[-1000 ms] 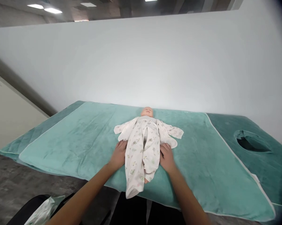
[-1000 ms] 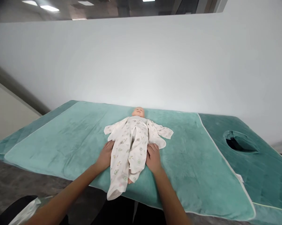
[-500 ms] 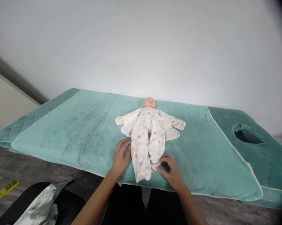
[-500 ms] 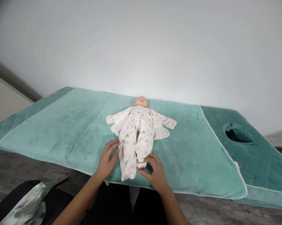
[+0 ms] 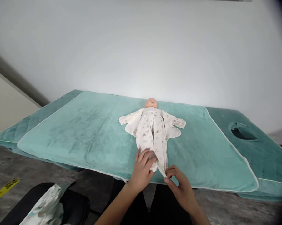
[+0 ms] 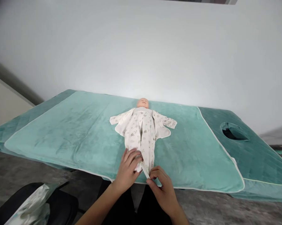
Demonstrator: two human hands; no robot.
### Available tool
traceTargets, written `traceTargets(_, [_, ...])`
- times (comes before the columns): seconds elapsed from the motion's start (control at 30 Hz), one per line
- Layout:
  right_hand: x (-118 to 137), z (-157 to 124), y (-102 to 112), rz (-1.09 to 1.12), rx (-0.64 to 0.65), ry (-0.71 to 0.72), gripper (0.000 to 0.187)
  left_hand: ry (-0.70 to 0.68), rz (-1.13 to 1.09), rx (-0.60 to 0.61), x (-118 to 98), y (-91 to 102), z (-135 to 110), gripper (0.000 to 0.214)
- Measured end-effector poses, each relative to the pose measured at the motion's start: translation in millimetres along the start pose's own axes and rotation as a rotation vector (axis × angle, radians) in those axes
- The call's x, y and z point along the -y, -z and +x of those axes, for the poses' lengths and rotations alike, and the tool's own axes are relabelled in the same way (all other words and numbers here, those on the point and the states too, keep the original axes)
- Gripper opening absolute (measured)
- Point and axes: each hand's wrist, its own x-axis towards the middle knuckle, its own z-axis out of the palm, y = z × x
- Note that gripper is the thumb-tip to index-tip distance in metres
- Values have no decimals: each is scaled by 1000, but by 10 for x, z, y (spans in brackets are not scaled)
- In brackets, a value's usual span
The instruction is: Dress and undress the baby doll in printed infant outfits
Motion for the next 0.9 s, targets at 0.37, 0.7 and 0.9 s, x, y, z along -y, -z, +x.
traceTargets(0.37, [-113, -45, 47, -66, 257, -46, 15, -181, -55, -184, -12, 286, -248, 34])
traceTargets(0.7, [-200, 1563, 343, 128, 10, -58, 24, 167, -210, -321, 677, 199, 641, 28])
traceTargets(0.9, [-892, 2864, 118, 92, -388, -214, 27, 334, -296, -208, 1412, 133, 2054, 24])
